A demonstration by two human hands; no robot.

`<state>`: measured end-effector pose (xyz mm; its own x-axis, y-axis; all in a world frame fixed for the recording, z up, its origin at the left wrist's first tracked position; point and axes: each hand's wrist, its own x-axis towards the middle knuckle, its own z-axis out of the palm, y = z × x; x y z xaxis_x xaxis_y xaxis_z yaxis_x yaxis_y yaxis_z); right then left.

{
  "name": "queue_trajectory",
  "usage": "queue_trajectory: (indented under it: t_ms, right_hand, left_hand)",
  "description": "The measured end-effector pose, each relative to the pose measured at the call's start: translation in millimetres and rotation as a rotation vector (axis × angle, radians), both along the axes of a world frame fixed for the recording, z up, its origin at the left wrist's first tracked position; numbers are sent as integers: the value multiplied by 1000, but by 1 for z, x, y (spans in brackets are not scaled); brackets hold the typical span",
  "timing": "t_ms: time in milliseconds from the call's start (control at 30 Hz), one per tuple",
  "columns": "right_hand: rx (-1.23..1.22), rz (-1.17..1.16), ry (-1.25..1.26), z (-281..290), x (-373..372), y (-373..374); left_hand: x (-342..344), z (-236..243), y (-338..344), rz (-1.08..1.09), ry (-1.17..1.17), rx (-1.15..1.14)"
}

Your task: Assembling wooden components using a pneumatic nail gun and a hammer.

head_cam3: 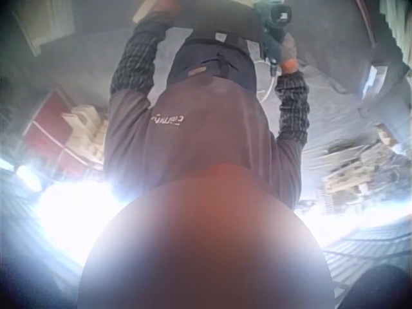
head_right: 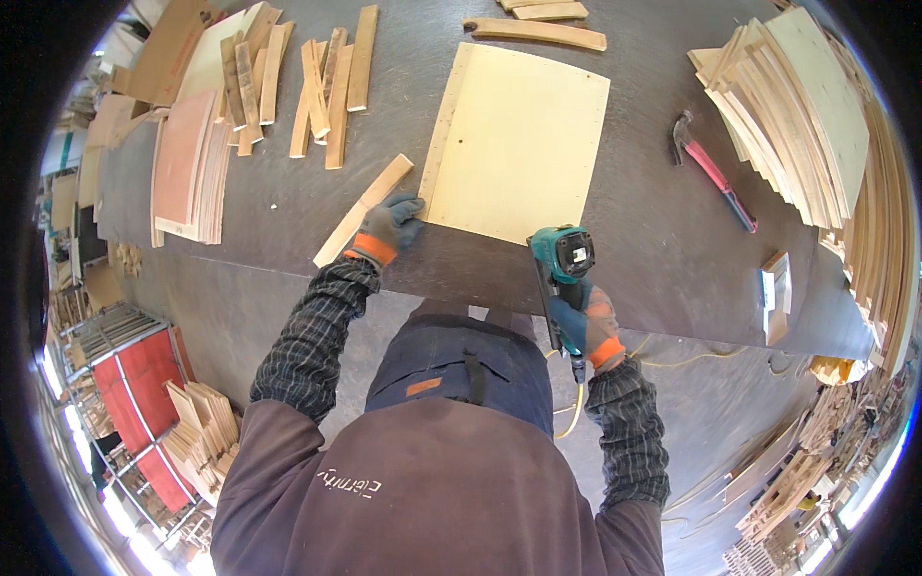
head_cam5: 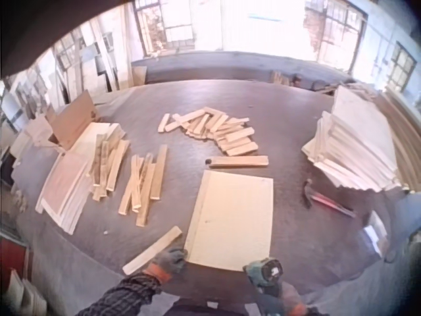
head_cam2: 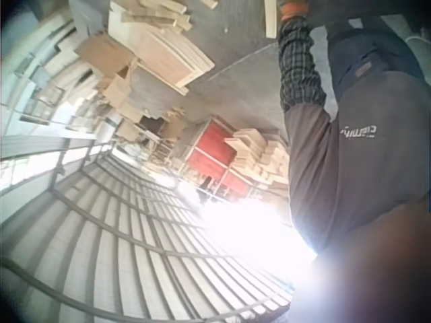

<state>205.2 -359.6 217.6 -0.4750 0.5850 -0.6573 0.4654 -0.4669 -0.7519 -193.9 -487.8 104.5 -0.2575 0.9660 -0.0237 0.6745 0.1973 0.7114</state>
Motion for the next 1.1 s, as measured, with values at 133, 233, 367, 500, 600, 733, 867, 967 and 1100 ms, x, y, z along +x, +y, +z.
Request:
queue_trajectory:
  t_ms: [133,233,367,500,600,733,867,967,1100]
  right_hand:
    - [11,-62,7,-6,20,8]
    - [8,-43,57,-6,33,9]
    - [25,-20,9,-8,40,11]
    - [27,1,20,-5,40,10]
    - [74,54,-47,-2,46,15]
    - [183,21,24,10,54,20]
    - [48,-112,112,10,96,38]
    - [70,-327,182,-5,128,55]
    - [1025,-28,-287,-55,189,108]
  left_hand:
    - [-1,-5,0,22,0,11]
    - [1,-11,-1,37,3,16]
    - [4,-11,-2,66,-16,33]
    - [4,-15,-1,62,-11,8]
    - [4,-22,-3,112,-97,-1]
    - [15,-9,-1,41,-18,-77]
    - [34,17,10,96,13,-156]
    - [36,19,8,112,52,-192]
    - [55,35,20,112,130,-230]
